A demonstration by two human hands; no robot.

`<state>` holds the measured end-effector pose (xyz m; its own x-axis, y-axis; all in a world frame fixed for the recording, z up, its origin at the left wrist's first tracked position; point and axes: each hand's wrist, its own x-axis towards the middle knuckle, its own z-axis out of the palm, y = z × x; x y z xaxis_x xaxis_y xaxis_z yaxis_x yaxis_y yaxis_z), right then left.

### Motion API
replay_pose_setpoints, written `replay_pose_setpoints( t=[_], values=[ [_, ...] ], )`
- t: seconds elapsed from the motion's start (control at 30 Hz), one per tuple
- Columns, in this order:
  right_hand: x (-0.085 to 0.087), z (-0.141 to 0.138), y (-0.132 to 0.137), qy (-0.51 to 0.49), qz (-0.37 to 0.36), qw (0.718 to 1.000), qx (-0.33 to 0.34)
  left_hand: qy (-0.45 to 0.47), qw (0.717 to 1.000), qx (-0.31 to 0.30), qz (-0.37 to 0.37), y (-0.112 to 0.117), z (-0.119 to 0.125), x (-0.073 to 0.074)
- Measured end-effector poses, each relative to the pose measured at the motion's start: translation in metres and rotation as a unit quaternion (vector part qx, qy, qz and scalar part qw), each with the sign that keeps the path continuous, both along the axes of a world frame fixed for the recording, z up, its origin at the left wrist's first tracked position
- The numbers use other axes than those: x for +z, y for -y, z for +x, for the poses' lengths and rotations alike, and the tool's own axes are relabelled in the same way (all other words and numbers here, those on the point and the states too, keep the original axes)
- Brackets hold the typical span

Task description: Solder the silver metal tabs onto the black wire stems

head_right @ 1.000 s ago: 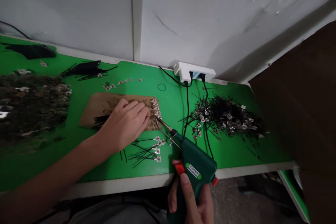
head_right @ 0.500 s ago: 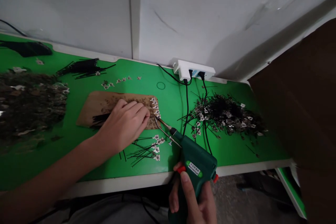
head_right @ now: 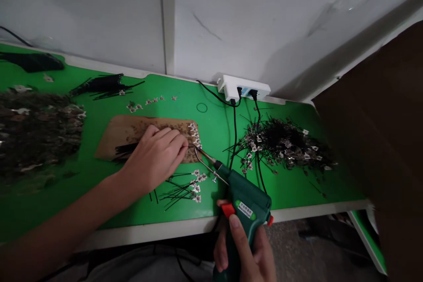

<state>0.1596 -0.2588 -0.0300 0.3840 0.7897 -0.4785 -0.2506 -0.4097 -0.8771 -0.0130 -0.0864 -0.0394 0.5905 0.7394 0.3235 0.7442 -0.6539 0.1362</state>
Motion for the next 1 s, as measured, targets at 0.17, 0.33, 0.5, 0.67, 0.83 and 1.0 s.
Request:
replay_pose_setpoints(
  t=[0.17, 0.33, 0.5, 0.67, 0.83, 1.0],
  values=[
    [0.004, -0.002, -0.004, -0.003, -0.007, 1.0, -0.015, 0.002, 1.0, -0.004, 0.009, 0.0, 0.0, 0.0],
    [0.012, -0.011, -0.004, 0.017, -0.005, 0.999, -0.045, 0.003, 1.0, -0.006, 0.007, 0.0, -0.001, 0.0],
    [0.012, -0.005, -0.005, -0.002, -0.024, 1.0, -0.018, 0.001, 1.0, -0.007, 0.003, 0.0, 0.0, 0.001],
    [0.001, 0.002, 0.0, -0.027, -0.016, 0.999, 0.006, -0.007, 1.0, -0.006, -0.006, 0.0, 0.0, 0.002],
    [-0.014, 0.014, 0.007, -0.051, 0.01, 0.998, 0.028, -0.005, 1.0, 0.0, 0.009, 0.0, 0.001, 0.0],
    [-0.013, 0.008, 0.005, -0.047, 0.03, 0.998, 0.016, -0.005, 1.0, -0.001, 0.028, 0.0, 0.001, -0.002]
  ],
)
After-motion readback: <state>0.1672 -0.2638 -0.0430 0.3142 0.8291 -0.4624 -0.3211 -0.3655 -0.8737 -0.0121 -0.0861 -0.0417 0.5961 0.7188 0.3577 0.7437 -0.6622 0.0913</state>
